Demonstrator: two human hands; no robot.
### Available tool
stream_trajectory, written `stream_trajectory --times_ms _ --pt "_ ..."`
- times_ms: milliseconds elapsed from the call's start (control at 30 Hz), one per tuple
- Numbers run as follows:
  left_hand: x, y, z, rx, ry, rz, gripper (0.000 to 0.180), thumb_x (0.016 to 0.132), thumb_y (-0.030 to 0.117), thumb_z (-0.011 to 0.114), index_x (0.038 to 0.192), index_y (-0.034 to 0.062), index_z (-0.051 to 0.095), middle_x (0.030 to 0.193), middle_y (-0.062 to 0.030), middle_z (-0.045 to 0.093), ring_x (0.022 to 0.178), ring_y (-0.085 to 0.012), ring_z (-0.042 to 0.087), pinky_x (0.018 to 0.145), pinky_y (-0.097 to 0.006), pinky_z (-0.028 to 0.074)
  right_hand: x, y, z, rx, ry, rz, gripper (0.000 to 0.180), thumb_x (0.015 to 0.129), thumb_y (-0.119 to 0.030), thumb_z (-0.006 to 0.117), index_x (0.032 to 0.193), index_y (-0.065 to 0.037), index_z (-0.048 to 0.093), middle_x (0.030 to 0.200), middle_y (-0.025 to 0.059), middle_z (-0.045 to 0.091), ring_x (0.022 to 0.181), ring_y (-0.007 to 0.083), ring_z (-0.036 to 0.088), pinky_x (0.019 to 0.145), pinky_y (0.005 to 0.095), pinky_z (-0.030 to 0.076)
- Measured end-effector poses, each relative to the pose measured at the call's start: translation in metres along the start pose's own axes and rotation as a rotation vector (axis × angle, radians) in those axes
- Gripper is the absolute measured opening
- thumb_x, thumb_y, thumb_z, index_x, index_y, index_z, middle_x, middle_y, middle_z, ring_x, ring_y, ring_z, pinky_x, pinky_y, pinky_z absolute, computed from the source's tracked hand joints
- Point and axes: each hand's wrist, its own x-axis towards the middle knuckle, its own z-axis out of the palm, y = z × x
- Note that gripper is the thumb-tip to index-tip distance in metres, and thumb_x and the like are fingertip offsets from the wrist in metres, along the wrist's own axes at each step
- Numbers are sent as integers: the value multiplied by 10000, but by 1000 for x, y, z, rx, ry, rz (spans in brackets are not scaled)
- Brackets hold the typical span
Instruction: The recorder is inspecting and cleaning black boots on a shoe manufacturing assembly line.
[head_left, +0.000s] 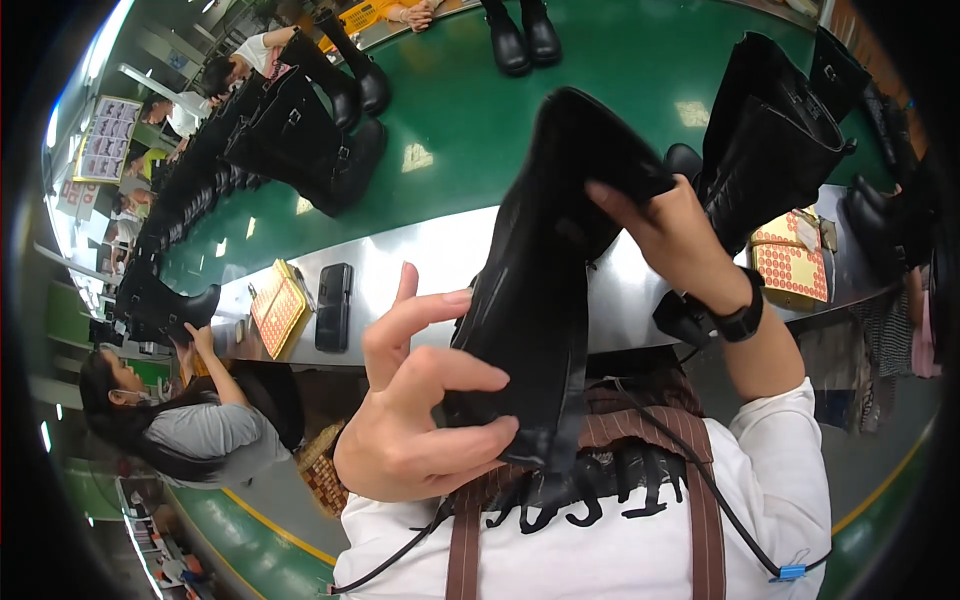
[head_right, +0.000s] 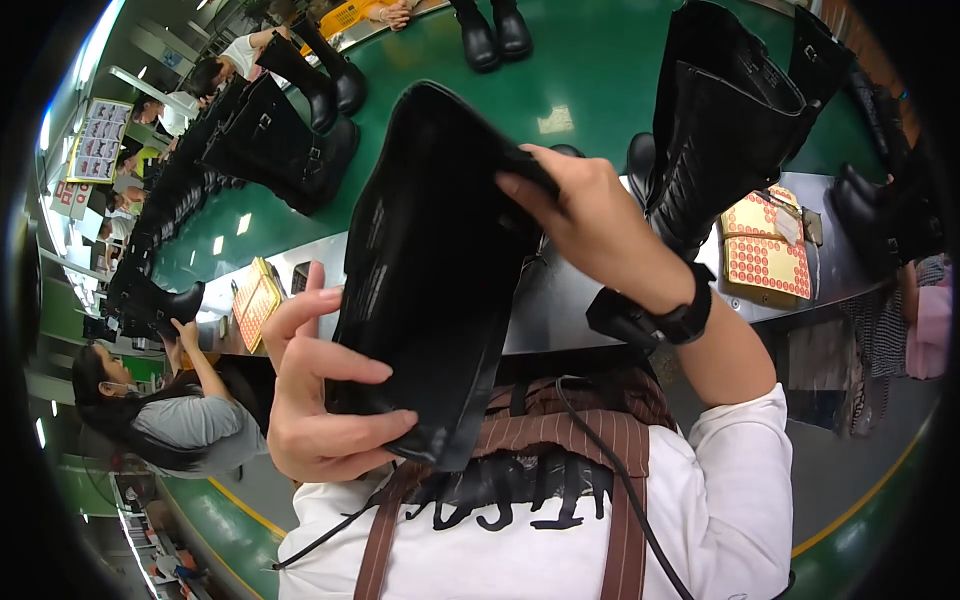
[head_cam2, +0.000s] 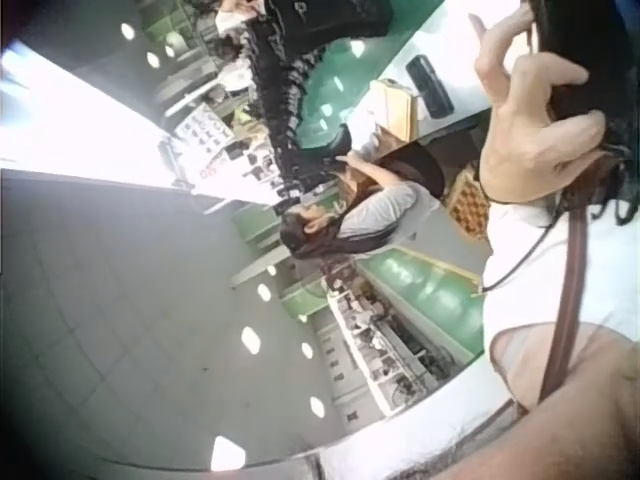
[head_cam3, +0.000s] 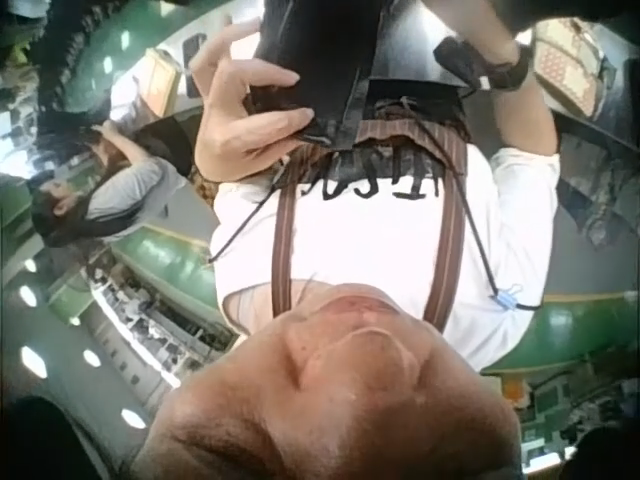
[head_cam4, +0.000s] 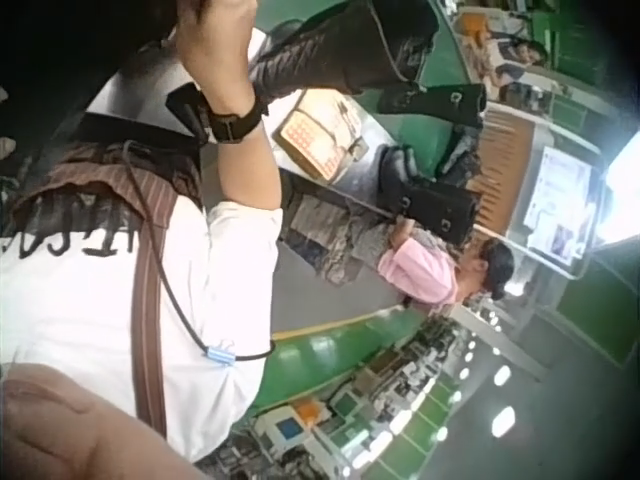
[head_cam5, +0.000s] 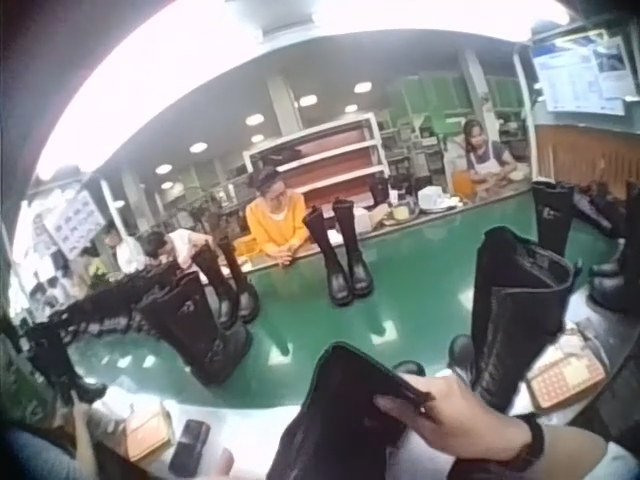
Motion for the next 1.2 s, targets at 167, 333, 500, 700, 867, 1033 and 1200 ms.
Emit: stream_trajectory --times_ms 167,333,500,700,867,1033,1200 --pt "-8 1 7 -144 32 43 317 463 54 828 768 110 764 1084 -153 552 1277 -520 400 1078 -656 348 5 11 4 165 63 -143 204 971 -153 635 1048 33 668 735 129 655 621 147 550 611 310 476" --pt "22 -3 9 220 502 -18 420 622 -16 793 1017 52 669 1230 -204 521 1207 -405 528 1023 -493 452 13 11 8 66 129 -153 228 975 -182 632 1082 18 657 694 154 600 581 141 500 562 296 441" --pt "45 -40 49 330 844 -414 893 721 -4 812 1452 50 302 1467 -185 289 1252 -316 483 875 -322 550 6 19 9 28 -53 -106 324 877 -203 741 1079 15 613 747 157 626 612 150 583 583 298 474" --pt "-3 -79 103 44 858 -417 1215 648 100 909 1532 60 77 1561 -191 120 1341 -358 364 1099 -488 357 -44 73 10 69 -260 380 313 861 -212 757 1054 18 665 857 87 706 693 139 673 640 274 541" --pt "-50 -117 175 -429 365 -775 875 675 180 906 1361 -38 408 1335 -189 504 1237 -279 501 1052 -379 391 -59 102 56 326 -373 592 293 938 -246 679 986 42 655 810 83 689 627 120 656 571 256 525" --pt "-58 -125 207 -617 360 -923 559 728 147 852 1183 -27 578 1100 -140 687 1028 -231 661 900 -341 515 -52 117 64 500 -555 693 319 994 -291 588 874 0 642 718 25 627 567 92 589 537 228 490" --pt "-52 -111 206 -547 403 -942 460 748 101 803 1145 -24 608 1081 -158 697 1018 -241 674 894 -348 518 -55 116 68 718 -525 764 323 1010 -291 554 815 -49 641 681 -4 591 509 57 493 494 200 405"
